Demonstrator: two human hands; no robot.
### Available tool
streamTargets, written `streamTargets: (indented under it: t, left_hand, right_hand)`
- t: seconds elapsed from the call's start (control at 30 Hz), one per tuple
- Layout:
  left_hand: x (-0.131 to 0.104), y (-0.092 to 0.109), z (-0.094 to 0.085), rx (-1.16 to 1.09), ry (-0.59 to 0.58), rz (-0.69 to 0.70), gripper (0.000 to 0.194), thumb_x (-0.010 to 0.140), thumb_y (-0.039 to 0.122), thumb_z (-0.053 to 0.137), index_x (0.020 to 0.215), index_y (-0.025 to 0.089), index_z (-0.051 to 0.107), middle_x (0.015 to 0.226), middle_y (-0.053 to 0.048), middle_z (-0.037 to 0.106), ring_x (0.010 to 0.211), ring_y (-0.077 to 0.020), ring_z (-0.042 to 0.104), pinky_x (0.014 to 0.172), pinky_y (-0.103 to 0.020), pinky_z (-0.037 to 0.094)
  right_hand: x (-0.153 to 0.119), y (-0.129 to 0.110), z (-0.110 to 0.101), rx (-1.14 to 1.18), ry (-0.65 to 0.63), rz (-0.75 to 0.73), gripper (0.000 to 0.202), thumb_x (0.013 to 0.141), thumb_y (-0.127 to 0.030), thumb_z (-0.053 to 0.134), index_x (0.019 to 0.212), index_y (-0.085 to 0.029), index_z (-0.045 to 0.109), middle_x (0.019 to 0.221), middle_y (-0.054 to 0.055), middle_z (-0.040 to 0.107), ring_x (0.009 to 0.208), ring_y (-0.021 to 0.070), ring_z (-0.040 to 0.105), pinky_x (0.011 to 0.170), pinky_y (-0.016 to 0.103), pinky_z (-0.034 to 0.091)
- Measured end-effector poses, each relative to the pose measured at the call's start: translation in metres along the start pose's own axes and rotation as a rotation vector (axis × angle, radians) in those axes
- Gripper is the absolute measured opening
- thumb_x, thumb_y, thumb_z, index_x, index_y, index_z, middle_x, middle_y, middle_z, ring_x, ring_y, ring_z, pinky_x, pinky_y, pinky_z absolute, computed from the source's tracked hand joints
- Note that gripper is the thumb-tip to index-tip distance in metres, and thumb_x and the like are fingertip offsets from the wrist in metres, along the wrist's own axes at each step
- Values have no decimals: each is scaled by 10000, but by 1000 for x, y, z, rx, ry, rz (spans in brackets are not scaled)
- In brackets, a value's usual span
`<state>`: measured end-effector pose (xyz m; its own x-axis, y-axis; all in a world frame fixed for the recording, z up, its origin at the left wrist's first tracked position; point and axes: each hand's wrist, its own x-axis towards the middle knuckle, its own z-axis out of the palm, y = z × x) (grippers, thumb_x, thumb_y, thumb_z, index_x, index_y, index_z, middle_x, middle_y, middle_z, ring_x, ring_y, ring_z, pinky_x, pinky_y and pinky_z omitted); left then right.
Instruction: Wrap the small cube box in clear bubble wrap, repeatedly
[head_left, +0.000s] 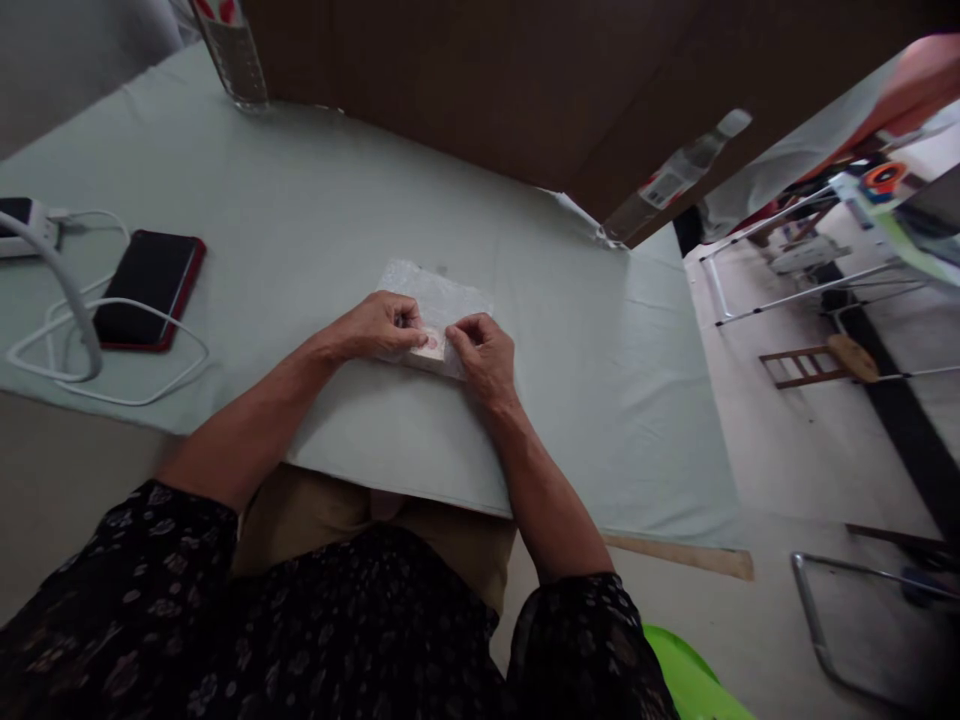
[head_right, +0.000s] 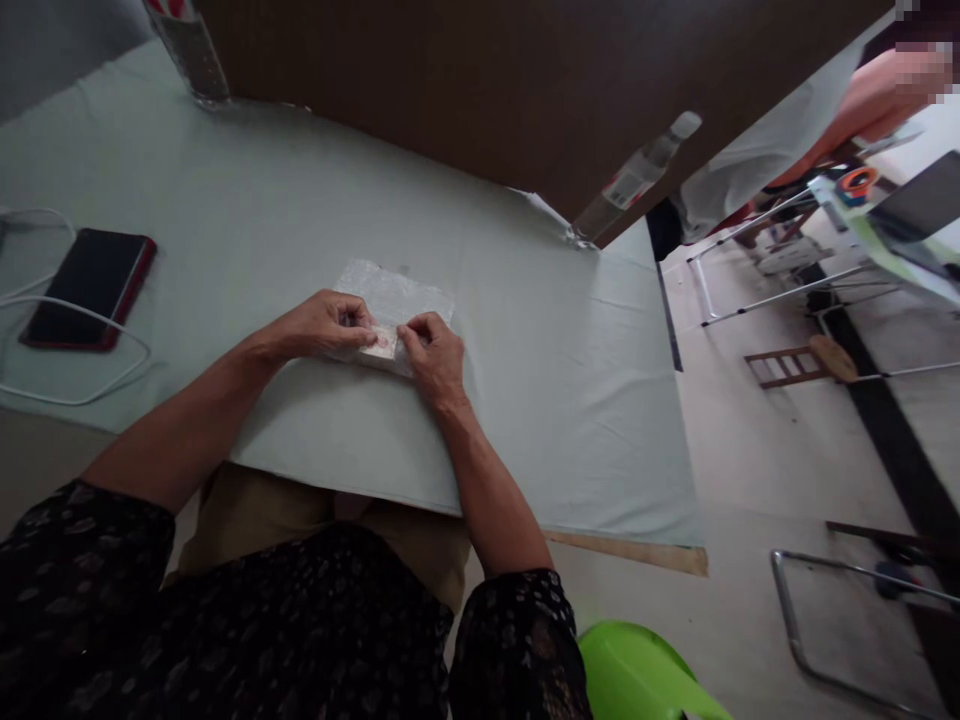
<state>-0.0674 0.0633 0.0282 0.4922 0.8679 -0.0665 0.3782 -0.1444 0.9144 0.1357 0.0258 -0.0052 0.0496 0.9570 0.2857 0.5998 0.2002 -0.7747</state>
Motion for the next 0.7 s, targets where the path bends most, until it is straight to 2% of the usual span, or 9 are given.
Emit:
streamTargets:
  t: [0.1, 0.17, 0.23, 0.3, 0.4, 0.5, 0.57, 0.7]
  left_hand:
    - [1, -2, 1, -1, 2, -12, 261, 652, 389, 706, 693, 141, 633, 630, 28, 551, 586, -92, 441, 530, -222, 311]
    - [2, -4, 1, 10, 2, 0, 267, 654, 397, 705, 688, 143, 628, 623, 28, 548, 588, -94, 444, 530, -220, 310]
    - [3, -6, 2, 16, 2, 27, 265, 659, 400, 694, 684, 145, 623, 621, 24, 554, 597, -100, 455, 536, -219, 324]
    - [4, -6, 2, 15, 7, 49, 252, 670, 392, 676, 689, 146, 621, 633, 18, 569, 611, -105, 471, 553, -221, 348]
    - [3, -5, -1, 21, 3, 52, 244, 691, 387, 649, 712, 145, 627, 664, 6, 593, 635, -112, 498, 580, -226, 374]
    - [0, -5, -12, 62, -55, 55, 259, 686, 369, 653, 811, 143, 664, 741, -6, 631, 686, -125, 534, 629, -238, 401]
    - [-1, -6, -20, 91, -43, 48, 269, 688, 334, 630, 884, 153, 671, 793, -8, 640, 706, -131, 545, 645, -244, 407]
    - [0, -11, -30, 174, -6, -46, 253, 673, 300, 599, 875, 157, 654, 708, 5, 590, 629, -129, 509, 586, -244, 372]
  right_hand:
    - [-1, -5, -15, -224, 175, -176, 158, 913, -349, 563, 889, -215, 644, 1009, 85, 710, 1036, 248, 627, 977, 446, 419]
    - [-5, -13, -21, -311, 226, -299, 175, 954, -337, 527, 923, -226, 658, 1068, 92, 706, 1088, 259, 611, 1006, 466, 387]
    - [-12, -22, -20, -358, 145, -415, 191, 975, -324, 509, 941, -234, 674, 1050, 77, 713, 1036, 246, 618, 970, 444, 393]
    - [-19, -29, -13, -405, -21, -507, 178, 970, -312, 529, 960, -230, 686, 1046, 68, 721, 997, 238, 612, 920, 415, 397]
    - [-23, -32, -2, -496, -193, -521, 160, 960, -281, 548, 997, -208, 686, 1095, 72, 721, 1017, 244, 586, 893, 396, 380]
    - [-24, -32, 1, -550, -230, -472, 173, 969, -273, 544, 1054, -198, 675, 1126, 80, 707, 1033, 249, 557, 892, 393, 361]
    - [-23, -33, 1, -582, -250, -461, 198, 974, -300, 549, 1102, -206, 667, 1142, 82, 691, 1037, 253, 538, 887, 391, 352]
    - [-23, -38, 2, -674, -277, -472, 276, 989, -360, 537, 1222, -244, 632, 1153, 76, 660, 1021, 257, 503, 873, 393, 327]
